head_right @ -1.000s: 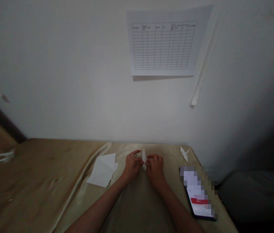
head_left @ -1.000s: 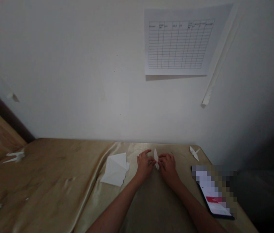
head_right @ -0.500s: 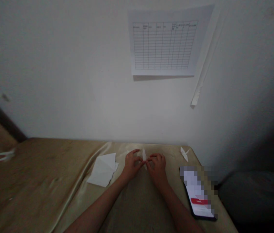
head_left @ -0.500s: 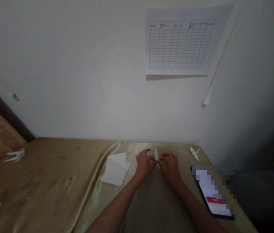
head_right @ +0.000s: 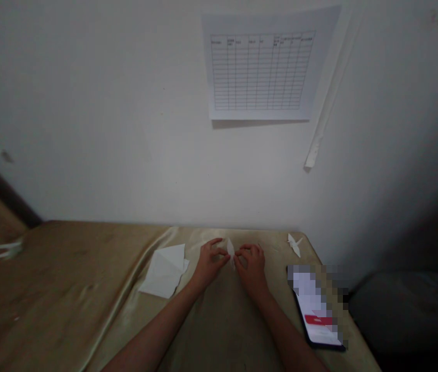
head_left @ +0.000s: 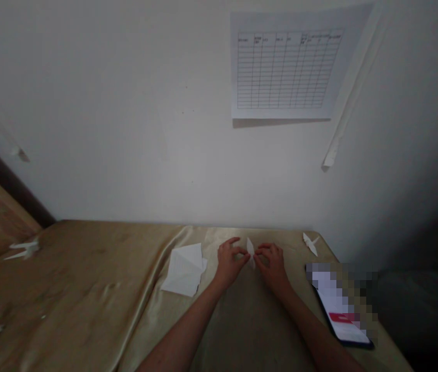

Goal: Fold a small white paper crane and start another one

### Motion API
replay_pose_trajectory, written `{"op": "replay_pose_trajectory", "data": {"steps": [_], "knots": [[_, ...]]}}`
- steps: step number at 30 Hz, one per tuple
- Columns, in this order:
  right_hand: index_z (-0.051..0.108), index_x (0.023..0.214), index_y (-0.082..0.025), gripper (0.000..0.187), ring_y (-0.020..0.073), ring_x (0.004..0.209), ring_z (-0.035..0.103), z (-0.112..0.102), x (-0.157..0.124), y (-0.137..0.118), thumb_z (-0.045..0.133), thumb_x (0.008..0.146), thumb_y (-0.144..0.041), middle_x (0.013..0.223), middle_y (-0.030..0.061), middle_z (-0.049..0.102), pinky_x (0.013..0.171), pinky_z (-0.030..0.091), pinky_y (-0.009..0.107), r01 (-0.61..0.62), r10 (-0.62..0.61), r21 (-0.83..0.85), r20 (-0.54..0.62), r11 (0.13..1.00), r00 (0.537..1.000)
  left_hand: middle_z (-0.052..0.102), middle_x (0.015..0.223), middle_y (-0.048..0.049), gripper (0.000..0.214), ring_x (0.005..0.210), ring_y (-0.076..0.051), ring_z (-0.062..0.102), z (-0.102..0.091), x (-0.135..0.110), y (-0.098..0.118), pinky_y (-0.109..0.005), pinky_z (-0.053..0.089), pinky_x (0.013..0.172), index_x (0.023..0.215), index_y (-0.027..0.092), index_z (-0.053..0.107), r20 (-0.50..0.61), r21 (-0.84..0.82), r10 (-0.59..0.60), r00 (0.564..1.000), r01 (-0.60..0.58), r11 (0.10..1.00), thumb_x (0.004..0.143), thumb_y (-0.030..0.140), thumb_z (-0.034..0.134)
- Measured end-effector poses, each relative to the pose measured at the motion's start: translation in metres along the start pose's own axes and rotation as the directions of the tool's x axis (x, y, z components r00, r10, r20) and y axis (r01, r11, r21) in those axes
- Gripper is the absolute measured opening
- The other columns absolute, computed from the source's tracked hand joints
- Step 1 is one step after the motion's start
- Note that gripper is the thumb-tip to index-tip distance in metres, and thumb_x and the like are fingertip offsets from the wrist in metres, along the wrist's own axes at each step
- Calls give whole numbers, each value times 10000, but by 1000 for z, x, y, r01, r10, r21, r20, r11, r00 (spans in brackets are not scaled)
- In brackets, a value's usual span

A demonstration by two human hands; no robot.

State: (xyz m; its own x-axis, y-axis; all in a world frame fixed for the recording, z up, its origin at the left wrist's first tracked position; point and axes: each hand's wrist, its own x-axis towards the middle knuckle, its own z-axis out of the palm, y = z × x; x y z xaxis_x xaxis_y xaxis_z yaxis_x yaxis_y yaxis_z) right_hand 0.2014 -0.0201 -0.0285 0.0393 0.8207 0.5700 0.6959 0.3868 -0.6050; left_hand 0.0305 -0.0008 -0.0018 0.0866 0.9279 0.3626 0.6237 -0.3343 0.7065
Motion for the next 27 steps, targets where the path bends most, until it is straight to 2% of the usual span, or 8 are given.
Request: {"op": "replay_pose_trajectory", "data": {"steps": [7, 18, 27], "knots": [[698, 873, -242, 178, 265, 1054, 511, -4, 1, -5, 590, 879, -383, 1043, 85, 602, 966, 411, 474, -8, 7, -10, -64, 1000, 998, 602, 1321, -31, 40, 1253, -266, 508, 0, -3, 2, -481, 384, 1099, 784, 267, 781, 19, 3, 18, 1000, -18, 1000, 744, 264, 787], [667, 839, -224, 185, 262, 1076, 505, 6, 0, 1, 523, 899, -323, 1062, 91, 615, 981, 405, 493, -20, 23, 85, -32, 996, 999, 598, 1327, -35, 77, 1243, -255, 513, 1, -2, 2, -471, 393, 1090, 821, 267, 782, 42, -9, 46, 998, -46, 999, 748, 242, 786], [678, 842, -240, 230, 262, 1094, 501, 3, 1, 4, 558, 891, -430, 1056, 82, 612, 1004, 401, 468, -73, 78, 159, -26, 985, 997, 610, 1300, -42, 51, 1243, -265, 510, 1, 0, 0, -469, 377, 1099, 809, 259, 785, 37, 12, 22, 999, -23, 1000, 767, 239, 765]]}}
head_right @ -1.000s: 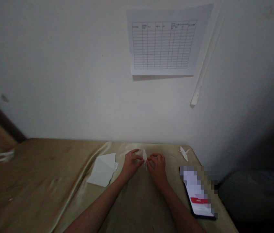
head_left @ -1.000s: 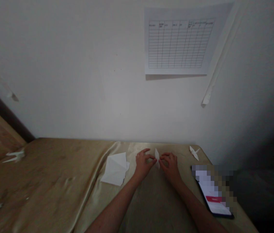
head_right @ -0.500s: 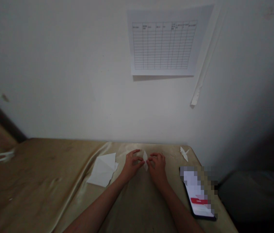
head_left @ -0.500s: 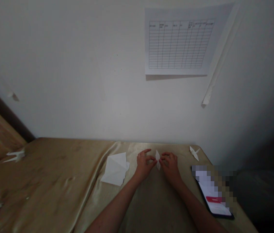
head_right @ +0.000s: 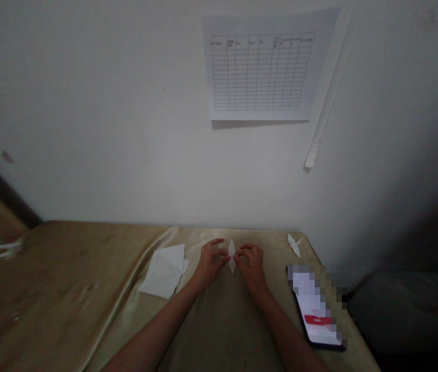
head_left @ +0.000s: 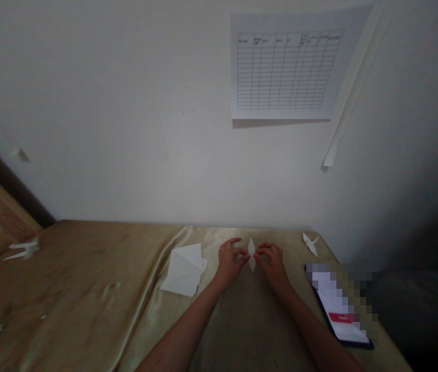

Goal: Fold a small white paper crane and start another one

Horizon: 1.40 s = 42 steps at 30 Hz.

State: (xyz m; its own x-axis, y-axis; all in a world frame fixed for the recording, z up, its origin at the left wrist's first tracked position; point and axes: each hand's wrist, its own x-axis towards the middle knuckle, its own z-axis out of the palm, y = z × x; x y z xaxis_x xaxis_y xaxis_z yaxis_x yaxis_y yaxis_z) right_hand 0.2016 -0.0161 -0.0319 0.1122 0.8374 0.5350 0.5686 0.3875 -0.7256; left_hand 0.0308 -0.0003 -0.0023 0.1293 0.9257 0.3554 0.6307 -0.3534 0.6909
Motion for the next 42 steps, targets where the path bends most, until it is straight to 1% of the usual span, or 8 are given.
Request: {"op": "replay_pose_trajectory", "data": {"steps": [3, 6, 11, 18, 24, 29, 35, 42], "knots": [[685, 896, -240, 274, 255, 1082, 522, -5, 3, 3, 526, 907, -463, 1055, 79, 624, 979, 427, 448, -30, 30, 16, -13, 999, 999, 619, 1289, -44, 54, 1229, -262, 523, -1, 2, -2, -470, 375, 1098, 802, 249, 782, 2, 6, -25, 1000, 25, 1000, 765, 217, 760], [717, 943, -255, 294, 253, 1076, 539, -7, 5, 5, 509, 916, -462, 1044, 76, 642, 978, 433, 451, -27, 26, 36, 36, 999, 999, 619, 1293, -42, 56, 1226, -259, 527, -2, 2, -3, -469, 376, 1096, 802, 248, 780, 10, 5, -26, 1000, 26, 1000, 764, 214, 758], [740, 914, -256, 294, 250, 1067, 561, -6, 6, 6, 546, 896, -476, 1043, 78, 669, 994, 433, 464, 11, -28, 118, 139, 993, 990, 605, 1299, -53, 52, 1232, -256, 521, -1, 0, -3, -453, 385, 1086, 802, 241, 776, -8, 25, -24, 1000, 24, 999, 760, 211, 769], [738, 876, -255, 275, 255, 1085, 555, -7, 6, 3, 628, 827, -502, 1057, 73, 670, 1018, 410, 457, -57, 34, 134, 167, 989, 985, 604, 1278, -60, 75, 1218, -264, 530, 2, 1, -3, -470, 385, 1075, 809, 244, 775, -15, 31, -22, 1000, 23, 999, 746, 204, 784], [712, 796, -256, 249, 263, 1086, 535, -10, 7, -1, 657, 806, -499, 1039, 62, 663, 1023, 383, 462, -77, 65, 101, 120, 992, 991, 599, 1274, -63, 83, 1225, -258, 527, -1, -1, -3, -474, 393, 1080, 837, 253, 775, -86, -38, -19, 996, 16, 999, 760, 224, 775], [731, 807, -261, 217, 266, 1087, 503, -12, 6, -1, 659, 816, -465, 1025, 70, 639, 1014, 383, 458, -57, 53, 71, 64, 996, 997, 605, 1276, -57, 57, 1223, -271, 528, -2, -3, 3, -495, 399, 1078, 802, 272, 786, -86, -59, 20, 996, -25, 998, 746, 267, 791], [738, 821, -265, 196, 258, 1069, 502, -11, 4, -7, 651, 831, -441, 1010, 70, 622, 994, 399, 449, 6, -8, 50, 34, 999, 999, 609, 1274, -50, 69, 1213, -281, 530, 0, -6, 4, -503, 412, 1063, 785, 276, 788, -105, -44, 54, 993, -59, 997, 721, 274, 811], [685, 757, -250, 145, 249, 1061, 507, -11, 2, -12, 675, 818, -381, 969, 50, 634, 989, 396, 447, 66, -65, 12, -21, 998, 998, 608, 1256, -48, 92, 1209, -266, 529, 1, -8, 6, -490, 394, 1072, 798, 274, 780, -122, -47, 21, 992, -27, 999, 725, 223, 806]]}}
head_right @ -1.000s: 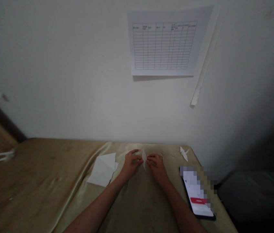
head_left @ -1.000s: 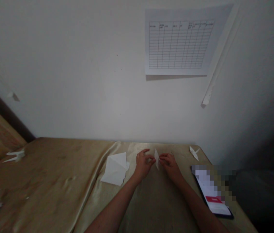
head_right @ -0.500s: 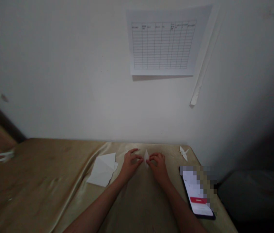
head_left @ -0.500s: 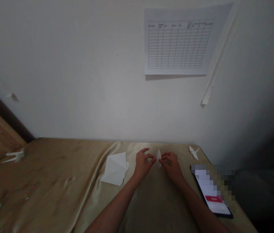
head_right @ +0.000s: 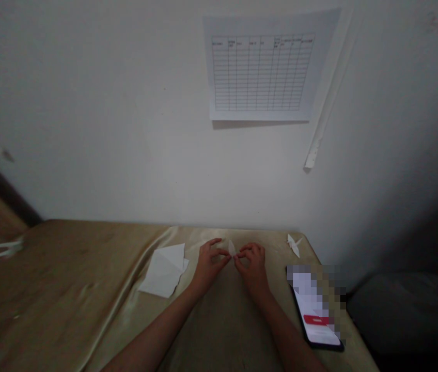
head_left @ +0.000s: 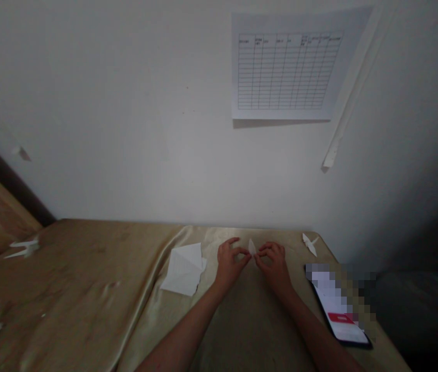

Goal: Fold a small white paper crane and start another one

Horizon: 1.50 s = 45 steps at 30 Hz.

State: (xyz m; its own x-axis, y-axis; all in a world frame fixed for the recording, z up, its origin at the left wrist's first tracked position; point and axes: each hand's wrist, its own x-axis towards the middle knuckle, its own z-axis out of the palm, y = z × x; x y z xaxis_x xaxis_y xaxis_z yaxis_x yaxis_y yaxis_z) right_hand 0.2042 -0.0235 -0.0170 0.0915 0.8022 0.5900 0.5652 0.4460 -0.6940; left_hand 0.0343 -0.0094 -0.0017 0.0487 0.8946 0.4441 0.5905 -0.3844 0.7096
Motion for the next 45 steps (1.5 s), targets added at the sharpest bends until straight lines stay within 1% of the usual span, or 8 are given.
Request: {"op": "replay_pose_trajectory", "data": {"steps": [4, 7, 12, 21, 27, 31, 39, 45], "knots": [[668, 749, -244, 136, 247, 1086, 523, 0, 1, 0, 653, 834, -350, 984, 42, 681, 1015, 382, 460, 16, -16, 30, 15, 999, 1000, 607, 1244, -48, 91, 1202, -262, 533, 0, 0, 1, -488, 397, 1067, 787, 259, 768, -33, 4, 4, 999, -4, 1000, 716, 223, 812], [681, 772, -250, 141, 259, 1124, 528, 0, 1, 0, 634, 845, -361, 1021, 49, 698, 1032, 374, 480, -16, 15, 41, 24, 999, 1000, 602, 1252, -45, 102, 1198, -259, 535, -1, 0, 2, -477, 411, 1058, 793, 266, 771, -46, -8, 27, 999, -27, 1000, 711, 225, 817], [706, 800, -262, 137, 265, 1146, 541, 3, -1, 1, 647, 832, -381, 1033, 58, 700, 1046, 383, 484, -82, 79, 90, 36, 993, 996, 594, 1278, -41, 103, 1211, -266, 526, -3, -2, 6, -484, 410, 1059, 818, 315, 794, -24, -4, 40, 999, -40, 999, 741, 246, 803], [734, 848, -276, 163, 275, 1184, 528, 2, -1, 0, 640, 837, -409, 1009, 59, 709, 1061, 388, 489, -109, 101, 124, 70, 986, 992, 583, 1319, -28, 115, 1230, -263, 502, -6, -2, 7, -492, 390, 1087, 850, 341, 797, -8, 43, 46, 999, -46, 998, 759, 272, 793], [739, 828, -279, 169, 287, 1186, 527, 2, -1, 0, 630, 846, -408, 985, 62, 719, 1062, 384, 515, -100, 90, 107, 95, 989, 991, 594, 1317, -30, 88, 1220, -266, 503, -4, -3, 6, -494, 385, 1079, 825, 316, 796, -12, 65, 50, 999, -49, 997, 740, 297, 808], [740, 828, -276, 172, 288, 1175, 536, 2, -1, 1, 631, 844, -407, 986, 69, 715, 1057, 392, 517, -99, 91, 90, 86, 991, 992, 592, 1320, -34, 111, 1219, -266, 504, -2, -5, 6, -498, 378, 1077, 839, 310, 791, -3, 75, 69, 998, -68, 995, 733, 327, 815], [742, 849, -284, 187, 283, 1162, 546, 3, -2, 6, 616, 855, -423, 966, 57, 712, 1046, 404, 507, -83, 77, 69, 88, 994, 993, 600, 1304, -46, 86, 1209, -267, 520, 2, -4, 4, -493, 387, 1059, 812, 290, 785, 6, 52, 72, 997, -73, 996, 733, 294, 820], [749, 845, -279, 184, 290, 1157, 547, 3, -1, 8, 639, 844, -427, 951, 59, 725, 1044, 398, 514, -77, 73, 55, 84, 995, 994, 605, 1299, -35, 82, 1203, -258, 524, 2, -4, 4, -493, 390, 1064, 798, 291, 783, 6, 46, 51, 999, -51, 998, 727, 276, 821]]}}
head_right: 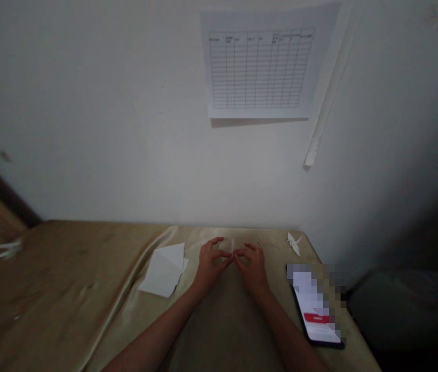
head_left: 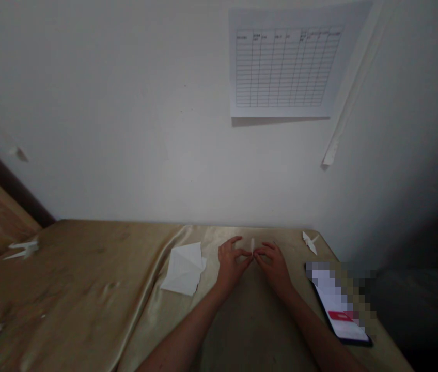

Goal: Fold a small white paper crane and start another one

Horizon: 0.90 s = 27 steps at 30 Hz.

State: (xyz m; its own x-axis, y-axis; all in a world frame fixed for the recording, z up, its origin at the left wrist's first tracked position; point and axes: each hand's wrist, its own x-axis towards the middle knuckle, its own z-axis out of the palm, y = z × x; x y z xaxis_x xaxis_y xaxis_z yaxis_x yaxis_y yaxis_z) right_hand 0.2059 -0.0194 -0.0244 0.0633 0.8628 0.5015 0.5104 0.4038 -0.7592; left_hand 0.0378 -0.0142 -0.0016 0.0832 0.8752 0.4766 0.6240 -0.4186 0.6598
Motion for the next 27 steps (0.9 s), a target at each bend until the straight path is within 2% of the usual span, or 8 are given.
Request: {"op": "replay_pose_trajectory", "data": {"steps": [8, 13, 19, 24, 27], "knots": [[743, 844, -280, 146, 295, 1176, 542, -1, -1, -4, 646, 830, -389, 969, 56, 728, 1059, 380, 524, 5, -5, -11, 3, 1000, 1000, 607, 1303, -35, 63, 1205, -263, 518, 0, 0, 0, -493, 395, 1059, 803, 293, 785, 43, 3, -5, 999, 4, 1000, 744, 303, 803], [742, 856, -277, 137, 294, 1167, 549, -1, -2, -6, 633, 823, -353, 957, 60, 719, 1052, 384, 520, 2, -1, -19, 2, 1000, 1000, 613, 1289, -27, 78, 1203, -259, 530, -2, 1, 0, -493, 387, 1070, 788, 285, 777, 47, -25, -19, 999, 20, 1000, 731, 238, 802], [730, 827, -264, 132, 288, 1175, 540, 0, -3, -7, 621, 805, -333, 1053, 79, 686, 1054, 374, 515, -28, 27, -36, -38, 999, 999, 629, 1265, -40, 155, 1197, -252, 546, 2, 1, -2, -479, 387, 1062, 841, 256, 757, 54, -13, -49, 997, 50, 999, 733, 145, 760], [722, 786, -251, 109, 282, 1174, 549, -1, -1, -9, 631, 776, -310, 1073, 74, 680, 1063, 357, 515, -15, 12, -56, -49, 998, 999, 632, 1271, -32, 111, 1205, -243, 545, 3, 2, -3, -485, 383, 1068, 857, 265, 742, 48, -26, -43, 998, 44, 999, 762, 209, 742], [719, 779, -254, 98, 280, 1177, 545, -3, 0, -10, 642, 769, -313, 1088, 70, 678, 1066, 357, 513, -30, 28, -41, -53, 999, 998, 653, 1263, -37, 93, 1202, -231, 563, 2, 4, -5, -461, 389, 1077, 877, 258, 734, 97, -109, -3, 995, 14, 994, 787, 238, 720]]}}
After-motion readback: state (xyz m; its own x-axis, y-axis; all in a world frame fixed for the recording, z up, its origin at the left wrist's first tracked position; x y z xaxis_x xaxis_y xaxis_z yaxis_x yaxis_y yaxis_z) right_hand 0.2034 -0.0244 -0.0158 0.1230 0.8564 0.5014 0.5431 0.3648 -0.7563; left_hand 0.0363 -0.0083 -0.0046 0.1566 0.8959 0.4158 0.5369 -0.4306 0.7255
